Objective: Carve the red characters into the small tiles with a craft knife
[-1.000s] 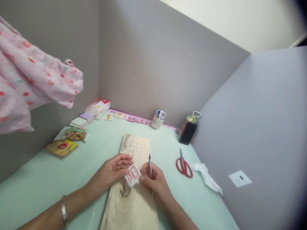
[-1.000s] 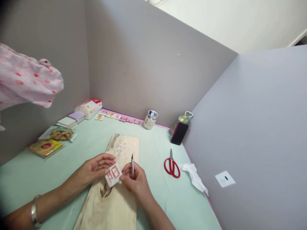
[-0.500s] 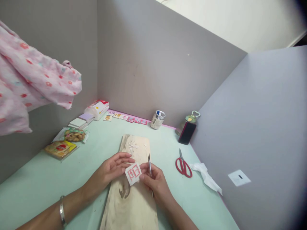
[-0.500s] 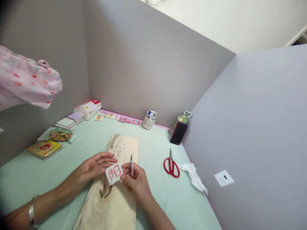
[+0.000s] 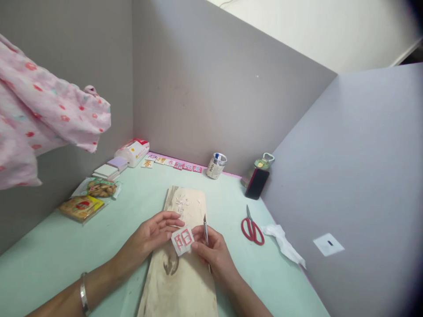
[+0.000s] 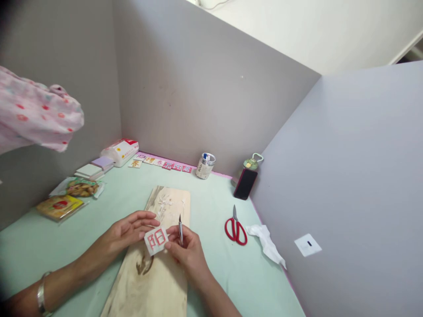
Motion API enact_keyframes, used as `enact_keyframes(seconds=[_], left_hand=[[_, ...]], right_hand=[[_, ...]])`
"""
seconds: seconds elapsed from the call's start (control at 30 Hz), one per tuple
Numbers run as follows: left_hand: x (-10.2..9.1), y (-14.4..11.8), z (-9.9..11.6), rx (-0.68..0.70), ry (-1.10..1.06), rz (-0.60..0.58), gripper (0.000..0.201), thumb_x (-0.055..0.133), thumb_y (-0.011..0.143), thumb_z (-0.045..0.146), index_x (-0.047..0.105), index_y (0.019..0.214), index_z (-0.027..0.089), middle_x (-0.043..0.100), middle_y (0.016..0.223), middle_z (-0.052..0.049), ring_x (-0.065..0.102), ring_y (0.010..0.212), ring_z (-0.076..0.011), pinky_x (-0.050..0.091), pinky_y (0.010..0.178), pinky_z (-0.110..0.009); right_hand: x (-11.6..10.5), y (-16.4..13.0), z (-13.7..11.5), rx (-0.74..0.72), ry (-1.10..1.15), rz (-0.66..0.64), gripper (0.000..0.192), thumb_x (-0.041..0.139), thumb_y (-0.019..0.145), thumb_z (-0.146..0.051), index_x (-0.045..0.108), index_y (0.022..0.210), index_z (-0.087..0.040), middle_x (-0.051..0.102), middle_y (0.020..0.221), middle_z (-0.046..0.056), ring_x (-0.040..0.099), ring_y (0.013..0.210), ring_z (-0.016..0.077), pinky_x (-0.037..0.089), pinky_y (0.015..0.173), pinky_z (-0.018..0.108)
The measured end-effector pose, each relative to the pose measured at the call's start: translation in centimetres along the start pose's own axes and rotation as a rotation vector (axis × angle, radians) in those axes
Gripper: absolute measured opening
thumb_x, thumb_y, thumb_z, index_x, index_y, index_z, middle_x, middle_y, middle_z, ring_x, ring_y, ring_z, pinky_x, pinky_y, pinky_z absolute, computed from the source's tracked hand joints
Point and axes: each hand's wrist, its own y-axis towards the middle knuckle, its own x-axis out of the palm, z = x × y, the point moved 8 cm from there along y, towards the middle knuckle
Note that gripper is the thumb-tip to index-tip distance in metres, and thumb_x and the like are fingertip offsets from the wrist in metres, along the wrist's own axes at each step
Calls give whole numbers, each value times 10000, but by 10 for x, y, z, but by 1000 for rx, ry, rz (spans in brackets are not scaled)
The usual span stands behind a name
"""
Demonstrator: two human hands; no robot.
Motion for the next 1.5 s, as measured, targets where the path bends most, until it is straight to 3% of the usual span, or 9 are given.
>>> enact_keyframes(seconds=[0.4,1.23,1.4,1.5], left_hand=[[-7,2,-8,-8,42,26,360,654,935,421,580,1240,246,677,1151,-41,645,1050,-207,462,954,-307],[-1,-2,-2,-24,90,-4,380,621,942,437,546,1255,233,654,1173,-55,629,1091,-230,442,1001,-360],[6,-2,-6,-39,135,-53,505,671,879,475,522,1301,242,629,1216,-77,646,1066,-244,503,910,-353],[11,-2,-15,-68,198,-68,515,692,846,447,534,1293,246,628,1174,-76,664,953,-230,533,789,-336]], right_hand=[[4,-2,-6,14,19,-28,401,890,661,-408,706,928,-173,593,722,-29,383,491,53,275,445,188],[5,-2,-4,10,17,-55,399,869,697,-391,695,980,-171,575,727,-46,379,490,39,262,435,176],[7,-4,-4,18,-9,-74,392,853,722,-393,671,984,-165,561,705,-53,361,489,43,261,460,190],[9,-8,-11,-3,-148,-96,353,756,838,-419,644,1060,-169,536,712,-54,371,522,60,290,503,204]])
